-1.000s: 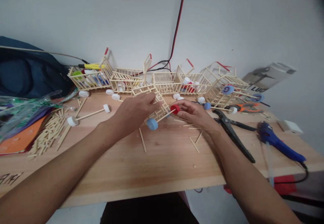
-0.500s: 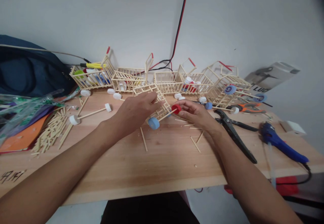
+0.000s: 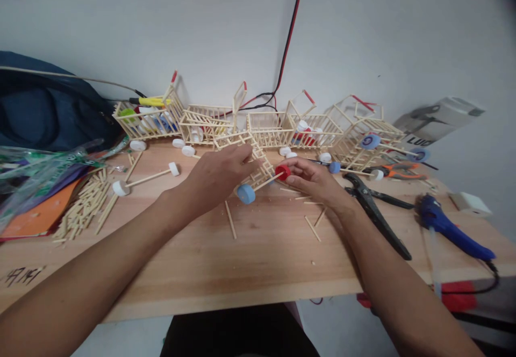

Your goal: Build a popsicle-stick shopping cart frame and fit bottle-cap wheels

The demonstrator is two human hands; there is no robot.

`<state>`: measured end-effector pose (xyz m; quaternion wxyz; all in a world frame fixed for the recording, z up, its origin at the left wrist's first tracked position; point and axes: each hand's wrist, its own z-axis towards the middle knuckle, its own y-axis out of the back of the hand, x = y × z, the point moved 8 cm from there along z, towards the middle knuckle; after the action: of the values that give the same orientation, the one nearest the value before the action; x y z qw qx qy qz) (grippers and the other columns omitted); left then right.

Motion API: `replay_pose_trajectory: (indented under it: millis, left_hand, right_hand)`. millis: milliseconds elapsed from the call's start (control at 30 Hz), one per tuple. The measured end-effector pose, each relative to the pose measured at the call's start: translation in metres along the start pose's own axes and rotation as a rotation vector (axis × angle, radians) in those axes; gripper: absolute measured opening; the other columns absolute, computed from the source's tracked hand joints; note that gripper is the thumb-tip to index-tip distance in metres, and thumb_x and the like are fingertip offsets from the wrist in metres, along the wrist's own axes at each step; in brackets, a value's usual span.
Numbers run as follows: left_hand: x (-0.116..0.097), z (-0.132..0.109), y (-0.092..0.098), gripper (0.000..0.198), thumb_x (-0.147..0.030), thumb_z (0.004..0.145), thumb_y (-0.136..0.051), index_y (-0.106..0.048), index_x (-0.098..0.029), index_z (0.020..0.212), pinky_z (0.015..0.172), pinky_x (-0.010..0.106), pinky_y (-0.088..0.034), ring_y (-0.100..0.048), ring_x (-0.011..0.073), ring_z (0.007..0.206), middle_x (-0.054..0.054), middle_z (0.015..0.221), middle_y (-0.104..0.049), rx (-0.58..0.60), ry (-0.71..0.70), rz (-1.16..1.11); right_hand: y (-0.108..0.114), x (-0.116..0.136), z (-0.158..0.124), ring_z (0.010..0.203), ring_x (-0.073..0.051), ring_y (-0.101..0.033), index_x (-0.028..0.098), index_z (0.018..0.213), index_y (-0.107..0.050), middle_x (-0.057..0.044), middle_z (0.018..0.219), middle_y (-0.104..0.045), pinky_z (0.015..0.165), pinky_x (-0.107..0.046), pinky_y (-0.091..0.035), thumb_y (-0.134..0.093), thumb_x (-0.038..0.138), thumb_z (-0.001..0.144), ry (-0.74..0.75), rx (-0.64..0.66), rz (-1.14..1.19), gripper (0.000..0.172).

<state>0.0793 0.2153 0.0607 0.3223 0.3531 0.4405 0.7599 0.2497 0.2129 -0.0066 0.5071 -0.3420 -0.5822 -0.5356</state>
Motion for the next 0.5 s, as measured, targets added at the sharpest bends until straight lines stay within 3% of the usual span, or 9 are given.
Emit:
replay_pose_trajectory:
  millis: [500]
  left_hand:
    - [0.0009,-0.0011,-0.0008,0.028,-0.016,0.093,-0.044,-0.059,-0.024,0.115,0.050,0.024,-0.022,-0.052,0.0146,0.075,0.004,0.093,-0.058,0.004,-0.009,0.009]
  right_hand:
    - [0.0022,-0.0017,0.0014,0.097,-0.017,-0.063,0.021,0.108,-0.061,-0.006,0.109,-0.065,0.087,-0.034,-0.049,-0.068,0.036,0.080,-0.001,-0.006,0.028,0.032]
